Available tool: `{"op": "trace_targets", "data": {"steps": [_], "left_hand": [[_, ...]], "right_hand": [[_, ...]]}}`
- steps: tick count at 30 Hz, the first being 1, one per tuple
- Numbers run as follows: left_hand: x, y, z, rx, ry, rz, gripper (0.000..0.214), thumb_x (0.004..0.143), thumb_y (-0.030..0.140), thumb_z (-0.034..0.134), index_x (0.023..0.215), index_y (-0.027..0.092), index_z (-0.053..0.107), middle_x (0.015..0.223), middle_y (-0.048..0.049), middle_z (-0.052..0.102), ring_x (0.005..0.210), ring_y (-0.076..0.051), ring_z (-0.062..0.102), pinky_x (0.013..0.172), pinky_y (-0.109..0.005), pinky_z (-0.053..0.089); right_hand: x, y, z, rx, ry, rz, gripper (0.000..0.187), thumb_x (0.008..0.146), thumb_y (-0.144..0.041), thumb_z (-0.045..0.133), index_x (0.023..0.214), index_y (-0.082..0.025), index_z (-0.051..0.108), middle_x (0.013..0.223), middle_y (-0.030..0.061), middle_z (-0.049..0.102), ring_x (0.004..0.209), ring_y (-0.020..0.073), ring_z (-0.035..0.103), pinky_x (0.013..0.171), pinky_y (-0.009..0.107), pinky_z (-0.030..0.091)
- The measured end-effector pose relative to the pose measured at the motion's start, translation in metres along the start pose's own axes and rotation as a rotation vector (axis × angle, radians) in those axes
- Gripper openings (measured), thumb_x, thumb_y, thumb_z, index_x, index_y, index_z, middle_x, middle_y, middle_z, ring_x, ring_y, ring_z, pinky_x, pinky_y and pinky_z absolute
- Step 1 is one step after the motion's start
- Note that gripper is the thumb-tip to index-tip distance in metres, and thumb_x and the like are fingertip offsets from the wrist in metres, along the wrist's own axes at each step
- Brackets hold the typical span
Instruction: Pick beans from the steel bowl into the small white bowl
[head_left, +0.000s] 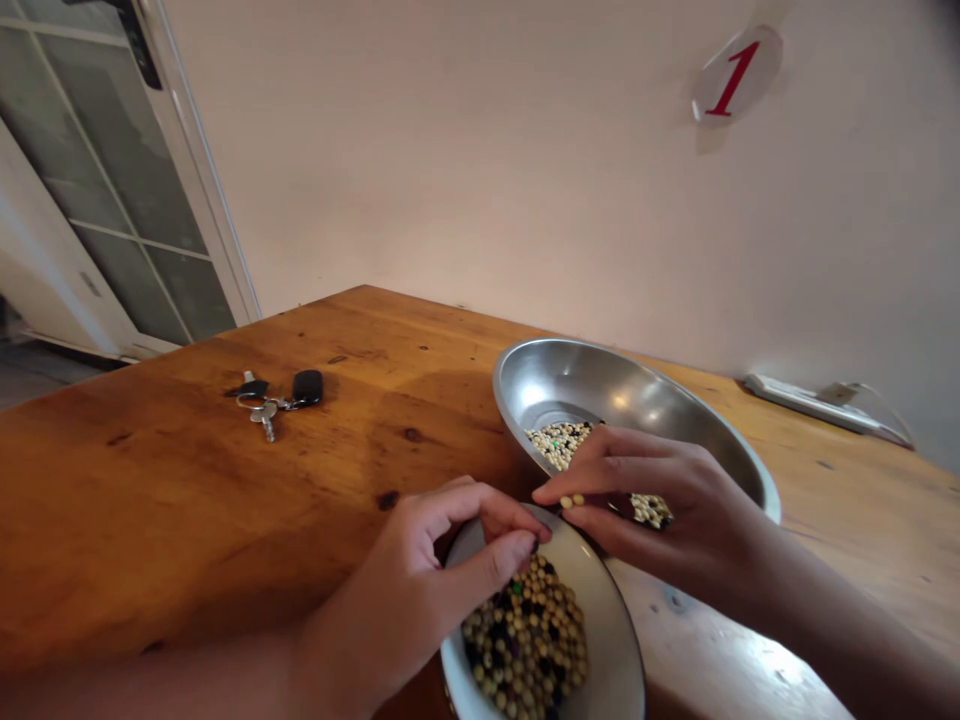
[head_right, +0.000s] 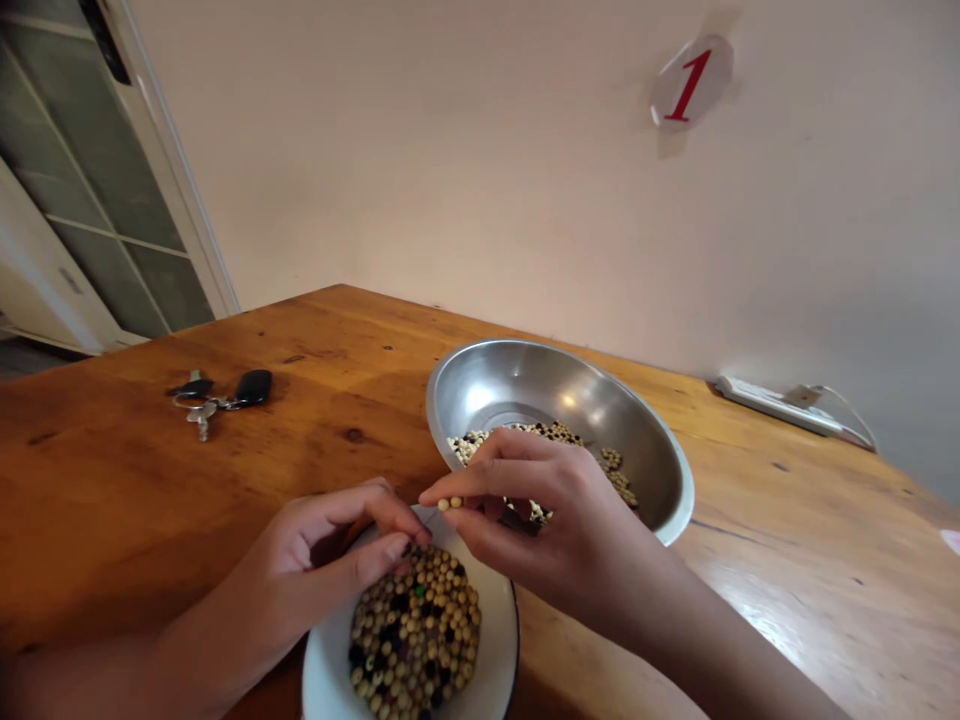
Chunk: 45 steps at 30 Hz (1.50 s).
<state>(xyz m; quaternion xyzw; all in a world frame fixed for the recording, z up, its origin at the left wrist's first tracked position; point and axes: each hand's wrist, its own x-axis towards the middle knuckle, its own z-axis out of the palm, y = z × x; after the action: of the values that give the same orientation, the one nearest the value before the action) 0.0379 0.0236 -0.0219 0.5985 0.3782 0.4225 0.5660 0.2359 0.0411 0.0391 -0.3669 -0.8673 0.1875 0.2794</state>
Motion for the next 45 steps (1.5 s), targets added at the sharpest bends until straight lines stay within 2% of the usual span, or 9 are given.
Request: {"op": "trace_targets", "data": {"steps": [8, 25, 32, 45], "left_hand": [[0.0008, 0.0063, 0.0012, -0.059, -0.006, -0.055, 0.018, 0.077, 0.037, 0.063, 0.079, 0.019, 0.066, 0.071, 0.002, 0.058, 0.068, -0.01, 0.049, 0.062, -0.021, 0.038], [0.0009, 0.0005, -0.0002, 0.026, 0.005, -0.007, 0.016, 0.079, 0.035, 0.062, 0.081, 0.021, 0.068, 0.08, 0.0006, 0.064, 0.073, -0.012, 0.054, 0.071, -0.024, 0.042], [0.0001, 0.0047, -0.0002, -0.033, -0.011, -0.064, 0.017, 0.079, 0.036, 0.062, 0.081, 0.019, 0.067, 0.077, 0.0004, 0.064, 0.073, -0.012, 0.054, 0.067, -0.023, 0.041], [0.002, 0.0055, 0.0022, 0.001, 0.002, -0.042, 0.02, 0.077, 0.037, 0.062, 0.077, 0.018, 0.065, 0.07, -0.0001, 0.059, 0.069, -0.013, 0.05, 0.065, -0.024, 0.04]], "right_hand": [[-0.0003, 0.0017, 0.0014, -0.018, -0.008, -0.023, 0.021, 0.083, -0.017, 0.059, 0.096, -0.027, 0.074, 0.08, 0.0008, 0.065, 0.066, 0.0096, 0.06, 0.057, 0.022, 0.046], [0.0011, -0.0001, 0.0013, -0.039, -0.026, 0.013, 0.017, 0.085, -0.023, 0.059, 0.092, -0.025, 0.074, 0.079, 0.0022, 0.066, 0.067, 0.012, 0.06, 0.06, 0.025, 0.047], [0.0004, 0.0015, 0.0014, -0.026, -0.016, -0.004, 0.02, 0.083, -0.018, 0.059, 0.094, -0.026, 0.074, 0.079, 0.0015, 0.066, 0.068, 0.0112, 0.06, 0.06, 0.024, 0.047], [0.0004, 0.0041, 0.0025, -0.051, -0.01, -0.06, 0.02, 0.084, -0.02, 0.057, 0.095, -0.025, 0.074, 0.079, 0.0024, 0.066, 0.066, 0.0112, 0.06, 0.057, 0.024, 0.046]]}}
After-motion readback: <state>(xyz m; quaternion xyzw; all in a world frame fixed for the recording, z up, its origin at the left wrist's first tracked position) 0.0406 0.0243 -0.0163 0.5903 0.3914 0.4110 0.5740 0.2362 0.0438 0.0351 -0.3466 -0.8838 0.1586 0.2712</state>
